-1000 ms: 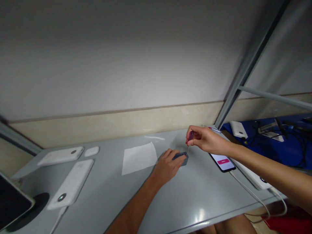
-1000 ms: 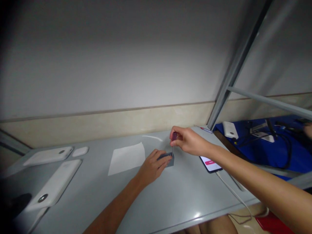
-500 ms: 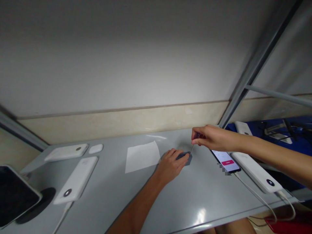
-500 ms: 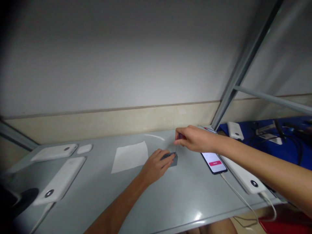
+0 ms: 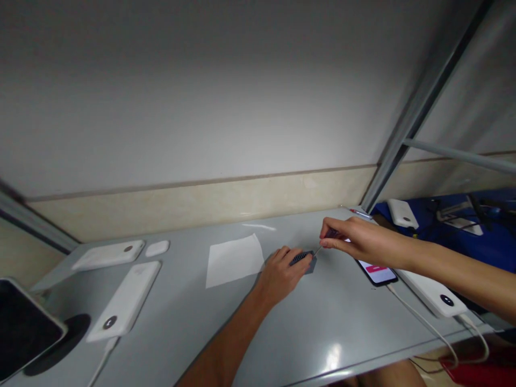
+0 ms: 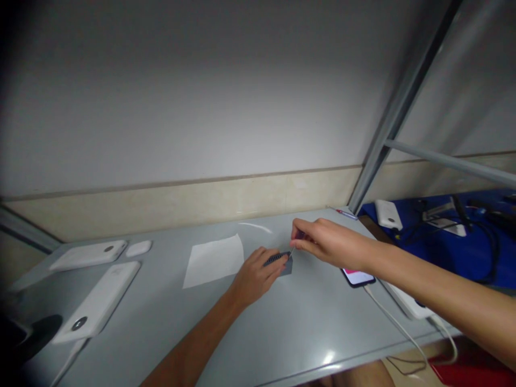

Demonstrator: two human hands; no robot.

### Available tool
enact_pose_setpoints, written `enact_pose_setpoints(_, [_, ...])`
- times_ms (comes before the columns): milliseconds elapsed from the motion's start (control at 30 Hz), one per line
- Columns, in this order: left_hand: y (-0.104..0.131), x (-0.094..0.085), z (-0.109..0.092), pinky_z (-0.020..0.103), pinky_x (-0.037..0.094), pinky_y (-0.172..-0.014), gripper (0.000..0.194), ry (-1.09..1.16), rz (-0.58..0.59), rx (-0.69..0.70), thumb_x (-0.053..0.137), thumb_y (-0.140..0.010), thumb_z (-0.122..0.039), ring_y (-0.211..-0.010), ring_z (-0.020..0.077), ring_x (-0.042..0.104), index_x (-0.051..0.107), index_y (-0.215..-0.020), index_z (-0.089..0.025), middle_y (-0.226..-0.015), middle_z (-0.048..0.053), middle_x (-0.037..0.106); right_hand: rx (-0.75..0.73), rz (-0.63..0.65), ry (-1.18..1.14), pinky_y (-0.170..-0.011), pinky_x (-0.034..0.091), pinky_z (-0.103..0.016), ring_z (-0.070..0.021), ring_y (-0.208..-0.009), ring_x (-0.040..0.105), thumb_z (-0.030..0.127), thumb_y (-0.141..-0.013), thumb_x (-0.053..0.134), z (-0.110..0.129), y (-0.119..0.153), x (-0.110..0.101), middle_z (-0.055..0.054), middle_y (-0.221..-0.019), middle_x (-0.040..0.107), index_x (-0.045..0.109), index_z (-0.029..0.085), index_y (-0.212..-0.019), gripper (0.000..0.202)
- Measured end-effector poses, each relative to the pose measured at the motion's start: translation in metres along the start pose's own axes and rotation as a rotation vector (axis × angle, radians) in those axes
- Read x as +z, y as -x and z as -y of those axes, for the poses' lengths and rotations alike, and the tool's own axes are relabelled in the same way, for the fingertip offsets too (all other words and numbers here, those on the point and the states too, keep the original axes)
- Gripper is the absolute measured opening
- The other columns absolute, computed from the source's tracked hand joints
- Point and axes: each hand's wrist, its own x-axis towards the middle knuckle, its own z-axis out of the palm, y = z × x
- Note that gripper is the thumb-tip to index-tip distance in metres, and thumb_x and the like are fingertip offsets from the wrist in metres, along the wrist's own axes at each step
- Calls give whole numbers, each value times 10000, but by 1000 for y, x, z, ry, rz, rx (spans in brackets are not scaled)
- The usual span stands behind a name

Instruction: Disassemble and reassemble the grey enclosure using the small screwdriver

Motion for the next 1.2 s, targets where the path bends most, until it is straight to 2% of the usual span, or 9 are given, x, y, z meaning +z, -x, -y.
enact_pose_setpoints(500, [-1, 1, 0, 357, 570, -828, 250, 10, -40, 11, 525, -1058, -296, -869, 200, 617, 678, -1240, -215, -1090, 77, 724, -2, 8, -23, -654, 467, -291, -210, -749, 717, 427, -1026, 570, -7, 11, 5, -26, -839, 766, 636, 245, -1030, 193])
enact_pose_setpoints(833, [-1, 1, 0, 351, 566, -816, 249, 9, -41, -4, 535, -1056, -297, -876, 198, 640, 686, -1243, -229, -1079, 75, 729, 16, 31, 16, -677, 466, -285, -192, -762, 703, 436, -1050, 515, -2, 13, 1, -18, -839, 745, 608, 233, -1046, 223])
enact_pose_setpoints(933, [-1, 0, 0, 361, 554, -826, 238, 26, -44, -14, 544, -1053, -292, -885, 199, 653, 691, -1230, -233, -1088, 73, 735, 26, -19, 20, -719, 491, -294, -195, -786, 710, 439, -1048, 501, -3, 12, 0, -25, -856, 745, 601, 234, -1018, 230])
enact_pose_setpoints(1067, [-2, -2, -1, 365, 525, -803, 219, 93, -47, -38, 561, -1044, -279, -889, 202, 666, 691, -1212, -225, -1095, 69, 751, 64, -166, 6, -785, 519, -317, -207, -871, 723, 437, -1061, 433, -10, 10, 0, -63, -982, 758, 569, 235, -1037, 245])
enact_pose_setpoints(1133, [-2, -4, 0, 372, 504, -787, 214, 138, -58, -50, 565, -1040, -269, -895, 206, 673, 681, -1213, -221, -1099, 64, 761, 71, -178, 23, -778, 517, -322, -211, -867, 716, 421, -1071, 391, -14, 10, 3, -74, -982, 756, 556, 233, -1066, 250])
enact_pose_setpoints(1200, [-2, -6, 0, 390, 486, -795, 202, 171, -72, -67, 565, -1034, -259, -917, 217, 680, 675, -1198, -214, -1097, 64, 771, 72, -135, 45, -754, 509, -322, -212, -812, 702, 398, -1079, 356, -16, 10, 9, -68, -910, 745, 548, 228, -1096, 257])
